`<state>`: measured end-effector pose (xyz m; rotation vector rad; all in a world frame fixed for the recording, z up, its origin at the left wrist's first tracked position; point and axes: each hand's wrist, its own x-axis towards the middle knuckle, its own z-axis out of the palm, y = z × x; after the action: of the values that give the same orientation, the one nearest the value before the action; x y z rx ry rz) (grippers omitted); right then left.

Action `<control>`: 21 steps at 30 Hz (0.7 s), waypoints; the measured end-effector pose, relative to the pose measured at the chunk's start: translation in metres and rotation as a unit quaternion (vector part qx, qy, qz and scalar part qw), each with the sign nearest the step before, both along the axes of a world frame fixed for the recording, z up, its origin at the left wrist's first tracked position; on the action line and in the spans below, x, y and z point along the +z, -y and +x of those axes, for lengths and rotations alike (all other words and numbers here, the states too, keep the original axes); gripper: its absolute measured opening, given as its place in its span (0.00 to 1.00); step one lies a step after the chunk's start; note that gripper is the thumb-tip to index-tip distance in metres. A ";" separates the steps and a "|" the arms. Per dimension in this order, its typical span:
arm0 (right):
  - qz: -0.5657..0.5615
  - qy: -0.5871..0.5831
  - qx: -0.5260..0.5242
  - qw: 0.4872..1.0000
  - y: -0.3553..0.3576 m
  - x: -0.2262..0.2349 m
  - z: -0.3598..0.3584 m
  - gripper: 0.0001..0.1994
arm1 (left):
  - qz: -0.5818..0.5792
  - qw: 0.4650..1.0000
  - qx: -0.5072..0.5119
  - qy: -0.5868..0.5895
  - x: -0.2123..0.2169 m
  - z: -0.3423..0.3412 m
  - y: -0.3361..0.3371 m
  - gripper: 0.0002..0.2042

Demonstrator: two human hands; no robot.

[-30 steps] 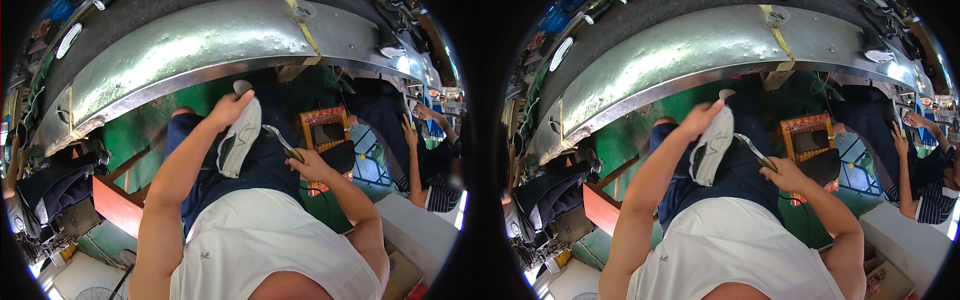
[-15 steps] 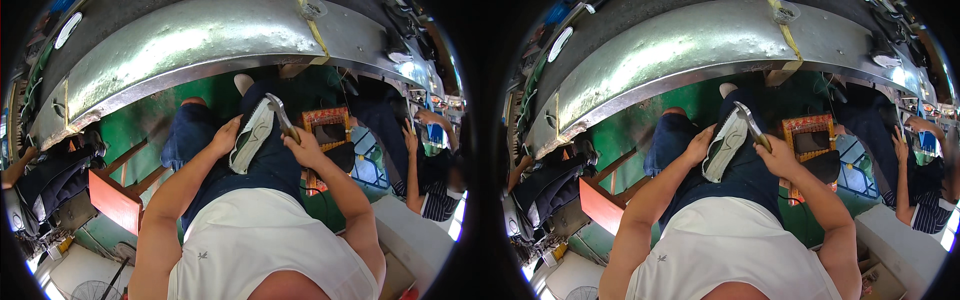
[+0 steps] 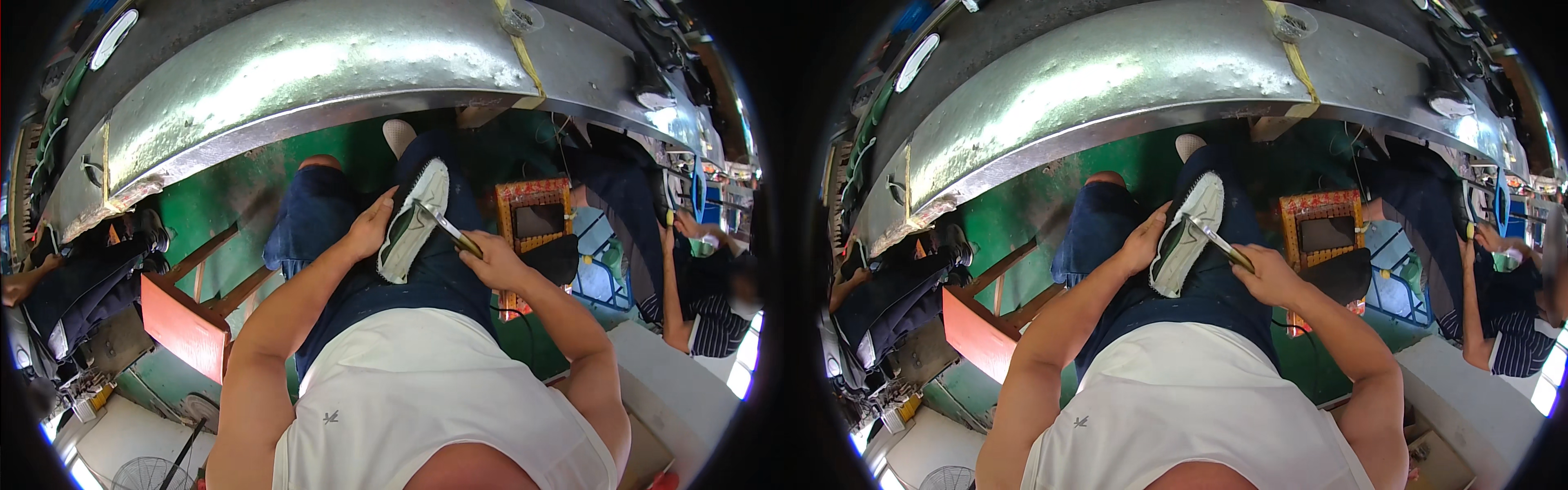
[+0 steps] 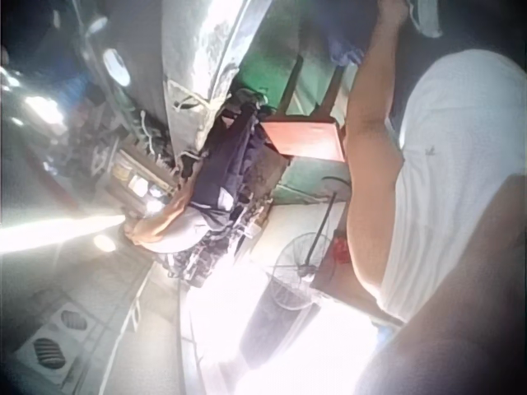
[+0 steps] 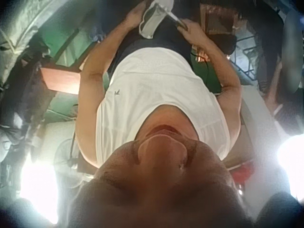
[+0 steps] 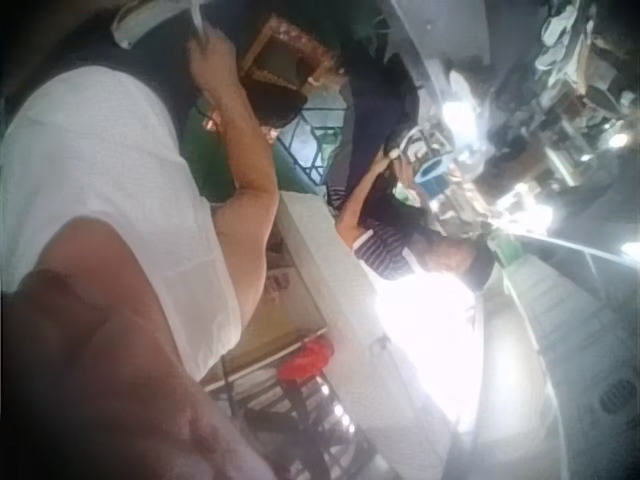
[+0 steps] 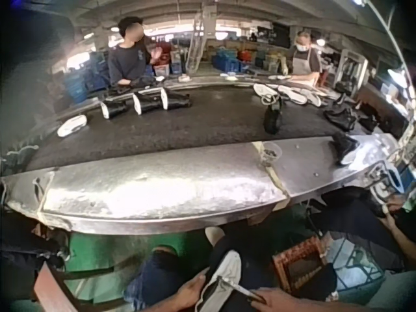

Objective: The recorder is using pincers to pull lasting cords inside shoe uppers at a factory workstation.

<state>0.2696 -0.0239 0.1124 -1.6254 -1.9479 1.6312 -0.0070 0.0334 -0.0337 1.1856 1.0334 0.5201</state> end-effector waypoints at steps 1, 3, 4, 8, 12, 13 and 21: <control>0.015 0.017 0.030 0.999 -0.003 0.004 0.002 0.16 | 0.012 1.000 0.004 -0.002 -0.006 -0.001 0.001 0.29; -0.012 0.036 0.033 0.999 -0.005 0.022 0.005 0.19 | 0.015 1.000 0.012 -0.011 -0.003 0.002 0.005 0.29; -0.037 0.055 0.037 0.997 -0.007 0.031 0.005 0.22 | 0.022 0.999 0.020 -0.036 0.001 0.002 0.009 0.28; -0.070 0.083 0.082 0.991 -0.022 0.045 0.002 0.29 | 0.062 0.992 0.034 -0.109 0.027 0.009 0.011 0.27; -0.082 0.134 0.180 0.971 -0.051 0.065 -0.006 0.18 | 0.072 0.988 0.049 -0.126 0.036 0.015 0.017 0.27; -0.127 0.157 0.213 0.956 -0.064 0.073 -0.010 0.15 | 0.103 0.983 0.054 -0.142 0.035 0.016 0.019 0.27; -0.325 0.247 0.229 0.884 -0.110 0.085 -0.026 0.15 | 0.094 0.978 0.002 -0.188 0.041 0.011 0.016 0.28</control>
<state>0.2440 0.0865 0.1978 -2.0865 -2.3103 2.4630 0.0037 0.0172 0.0071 1.4874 1.3294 0.4118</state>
